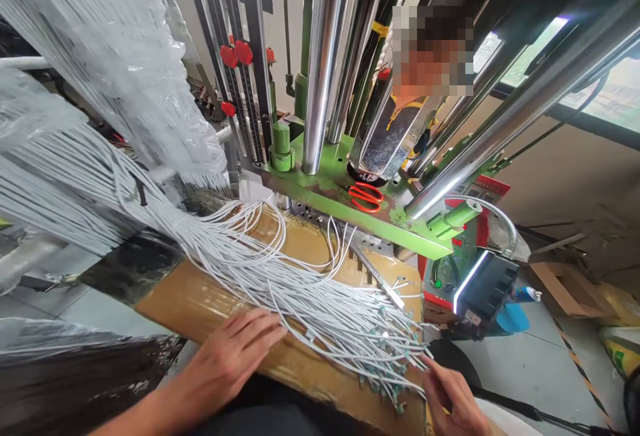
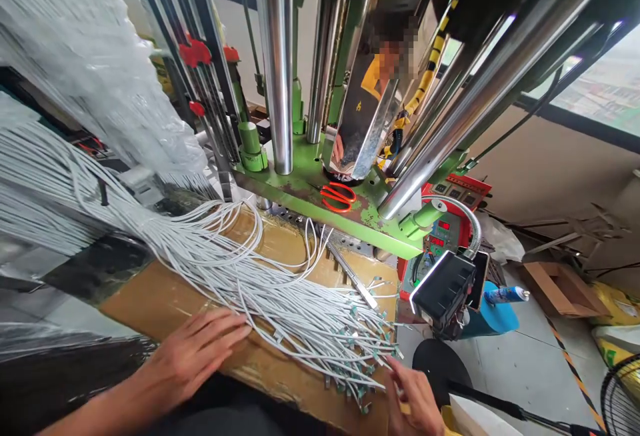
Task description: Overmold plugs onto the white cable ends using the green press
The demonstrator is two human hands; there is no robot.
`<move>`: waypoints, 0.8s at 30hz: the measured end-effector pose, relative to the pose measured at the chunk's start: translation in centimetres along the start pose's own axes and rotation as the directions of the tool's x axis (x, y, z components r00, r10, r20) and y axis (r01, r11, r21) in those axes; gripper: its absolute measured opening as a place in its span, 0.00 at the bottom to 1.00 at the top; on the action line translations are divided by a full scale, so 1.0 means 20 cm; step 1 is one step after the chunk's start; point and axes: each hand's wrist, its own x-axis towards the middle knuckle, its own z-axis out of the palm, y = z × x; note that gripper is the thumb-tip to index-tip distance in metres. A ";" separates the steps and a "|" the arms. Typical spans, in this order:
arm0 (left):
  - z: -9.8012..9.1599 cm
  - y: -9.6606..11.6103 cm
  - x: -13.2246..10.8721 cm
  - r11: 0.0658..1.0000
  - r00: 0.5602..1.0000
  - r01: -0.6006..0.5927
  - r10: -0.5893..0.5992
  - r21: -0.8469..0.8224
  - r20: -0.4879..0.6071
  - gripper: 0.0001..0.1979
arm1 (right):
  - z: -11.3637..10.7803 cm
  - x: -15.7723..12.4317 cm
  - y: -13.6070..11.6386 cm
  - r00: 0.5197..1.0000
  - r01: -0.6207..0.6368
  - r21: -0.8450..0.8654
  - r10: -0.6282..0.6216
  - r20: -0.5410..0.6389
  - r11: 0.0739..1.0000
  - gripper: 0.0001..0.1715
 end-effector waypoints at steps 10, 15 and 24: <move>0.00 -0.11 0.40 0.886 0.901 -0.424 0.391 0.186 0.188 0.08 | 0.28 0.29 -0.53 0.820 0.571 -0.079 -0.573 -0.001 0.817 0.25; -0.12 -0.10 0.52 0.966 0.965 -0.007 0.074 -0.257 0.251 0.06 | 0.18 0.37 -0.57 0.875 0.448 0.283 -0.481 0.057 0.848 0.16; -0.25 -0.19 0.74 0.644 0.721 0.523 0.016 -0.559 0.693 0.12 | 0.12 0.59 -0.65 0.792 -0.271 0.659 -0.226 0.567 0.702 0.20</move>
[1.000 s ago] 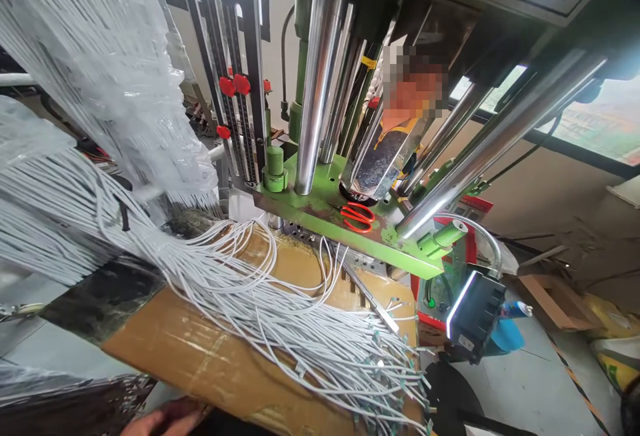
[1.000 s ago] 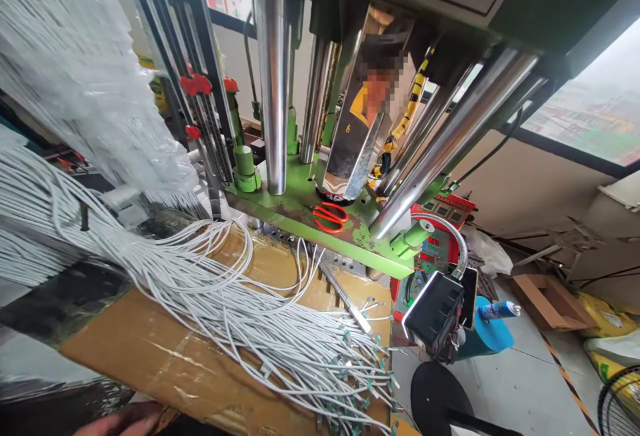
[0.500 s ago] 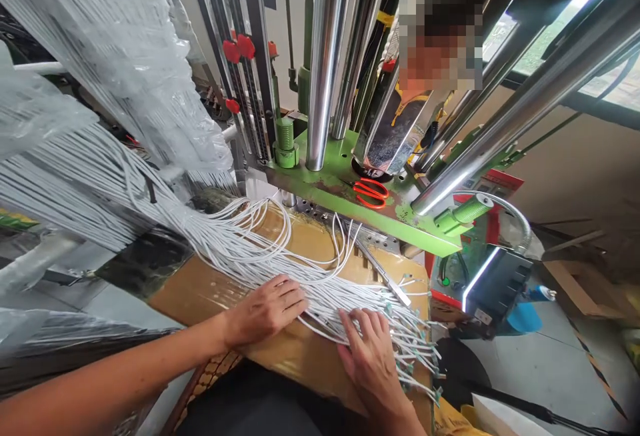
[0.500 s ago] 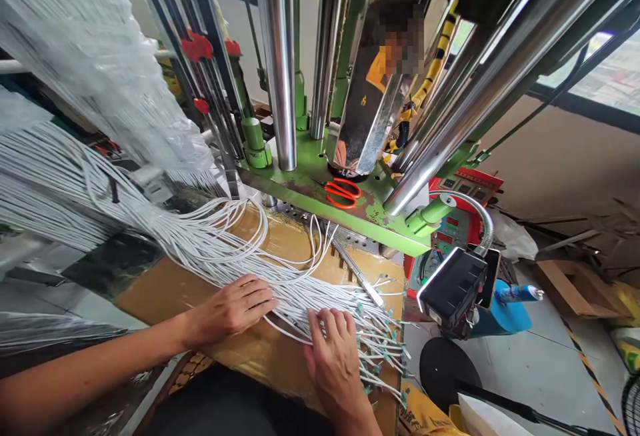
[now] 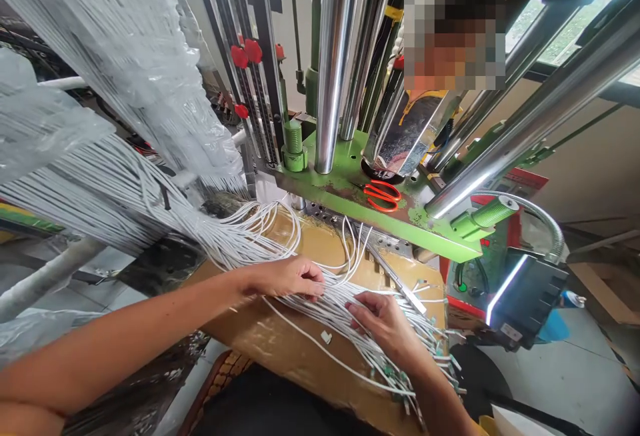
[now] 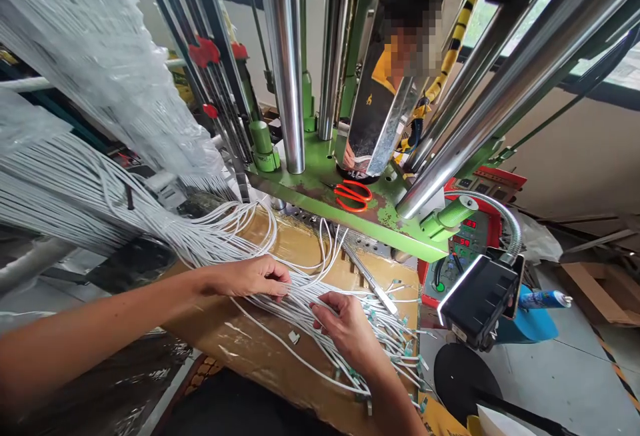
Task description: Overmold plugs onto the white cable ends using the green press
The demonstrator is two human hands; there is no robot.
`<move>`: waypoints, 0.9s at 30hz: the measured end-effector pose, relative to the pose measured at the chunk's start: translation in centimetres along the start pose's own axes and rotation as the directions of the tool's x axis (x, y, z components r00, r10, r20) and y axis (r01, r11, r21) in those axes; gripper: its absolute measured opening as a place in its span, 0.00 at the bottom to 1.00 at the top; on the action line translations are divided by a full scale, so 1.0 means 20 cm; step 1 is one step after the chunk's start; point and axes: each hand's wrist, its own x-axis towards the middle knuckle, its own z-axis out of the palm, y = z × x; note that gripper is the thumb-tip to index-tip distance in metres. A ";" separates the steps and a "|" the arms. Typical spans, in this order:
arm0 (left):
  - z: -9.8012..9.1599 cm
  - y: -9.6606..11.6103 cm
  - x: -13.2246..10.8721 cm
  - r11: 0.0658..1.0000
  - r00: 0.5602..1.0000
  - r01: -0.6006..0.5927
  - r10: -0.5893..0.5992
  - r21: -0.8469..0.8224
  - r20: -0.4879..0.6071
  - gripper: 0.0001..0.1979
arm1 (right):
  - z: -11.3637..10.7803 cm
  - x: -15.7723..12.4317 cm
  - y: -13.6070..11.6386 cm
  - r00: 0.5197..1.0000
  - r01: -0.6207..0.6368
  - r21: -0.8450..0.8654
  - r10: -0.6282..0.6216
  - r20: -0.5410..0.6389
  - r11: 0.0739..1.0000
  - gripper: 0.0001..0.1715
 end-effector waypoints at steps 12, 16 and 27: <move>0.17 0.16 -0.21 0.923 0.972 -0.219 0.236 0.317 -0.016 0.16 | -0.05 -0.28 -0.13 0.947 0.316 -0.697 -0.252 0.197 0.644 0.14; 0.31 0.08 -0.31 0.930 0.992 -0.068 0.102 0.361 -0.078 0.16 | -0.15 -0.38 -0.02 0.901 0.354 -0.836 -0.392 0.185 0.420 0.13; 0.63 -0.07 -0.24 1.000 0.992 0.010 -0.009 0.006 -0.127 0.18 | 0.04 -0.36 0.18 0.895 0.214 -0.974 -0.415 0.163 0.080 0.09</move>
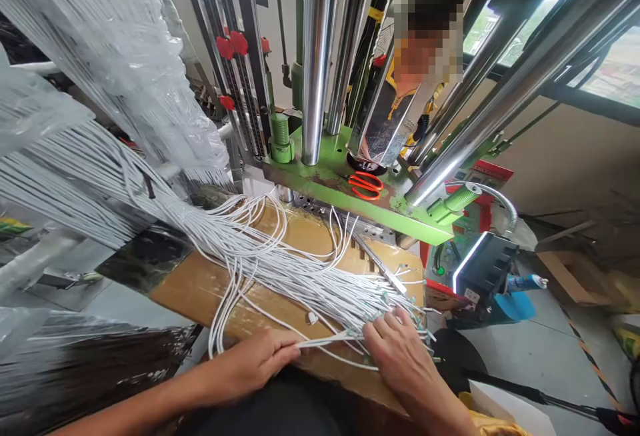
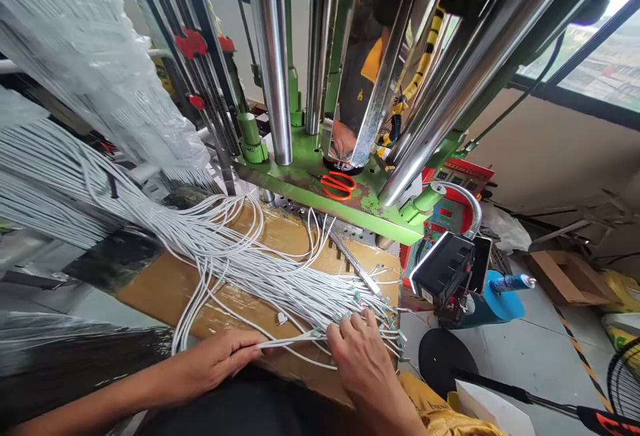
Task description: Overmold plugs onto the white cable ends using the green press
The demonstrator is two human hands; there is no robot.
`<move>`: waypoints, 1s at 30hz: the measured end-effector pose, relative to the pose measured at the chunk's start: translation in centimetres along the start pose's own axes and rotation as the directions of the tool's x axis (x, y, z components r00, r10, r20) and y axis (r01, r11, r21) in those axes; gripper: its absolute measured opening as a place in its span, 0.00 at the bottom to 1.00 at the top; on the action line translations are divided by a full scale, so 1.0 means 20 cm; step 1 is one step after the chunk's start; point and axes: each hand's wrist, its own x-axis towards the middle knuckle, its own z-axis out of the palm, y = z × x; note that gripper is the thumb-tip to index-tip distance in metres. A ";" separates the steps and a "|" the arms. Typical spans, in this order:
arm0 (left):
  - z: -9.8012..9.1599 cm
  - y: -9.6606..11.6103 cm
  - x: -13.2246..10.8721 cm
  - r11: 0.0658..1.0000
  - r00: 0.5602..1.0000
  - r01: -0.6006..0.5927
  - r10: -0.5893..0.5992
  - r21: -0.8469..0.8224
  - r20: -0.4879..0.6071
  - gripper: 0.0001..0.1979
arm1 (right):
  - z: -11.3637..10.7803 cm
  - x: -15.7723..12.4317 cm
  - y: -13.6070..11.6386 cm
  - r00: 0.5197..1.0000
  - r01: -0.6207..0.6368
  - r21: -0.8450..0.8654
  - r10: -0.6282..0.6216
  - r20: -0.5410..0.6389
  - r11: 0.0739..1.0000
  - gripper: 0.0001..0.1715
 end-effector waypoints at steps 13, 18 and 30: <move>0.02 0.00 0.11 0.863 0.984 0.041 0.052 -0.504 0.170 0.25 | -0.13 0.05 0.01 0.944 -0.199 0.798 0.330 0.001 0.569 0.28; 0.05 0.01 0.20 0.807 0.998 -0.071 0.057 -0.587 -0.042 0.23 | -0.05 0.15 0.01 0.986 -0.075 0.776 0.163 -0.036 0.627 0.22; -0.02 0.03 0.24 0.658 0.985 -0.010 -0.125 -0.753 -0.122 0.18 | 0.07 0.22 0.51 0.841 -0.540 0.271 0.515 0.165 0.796 0.16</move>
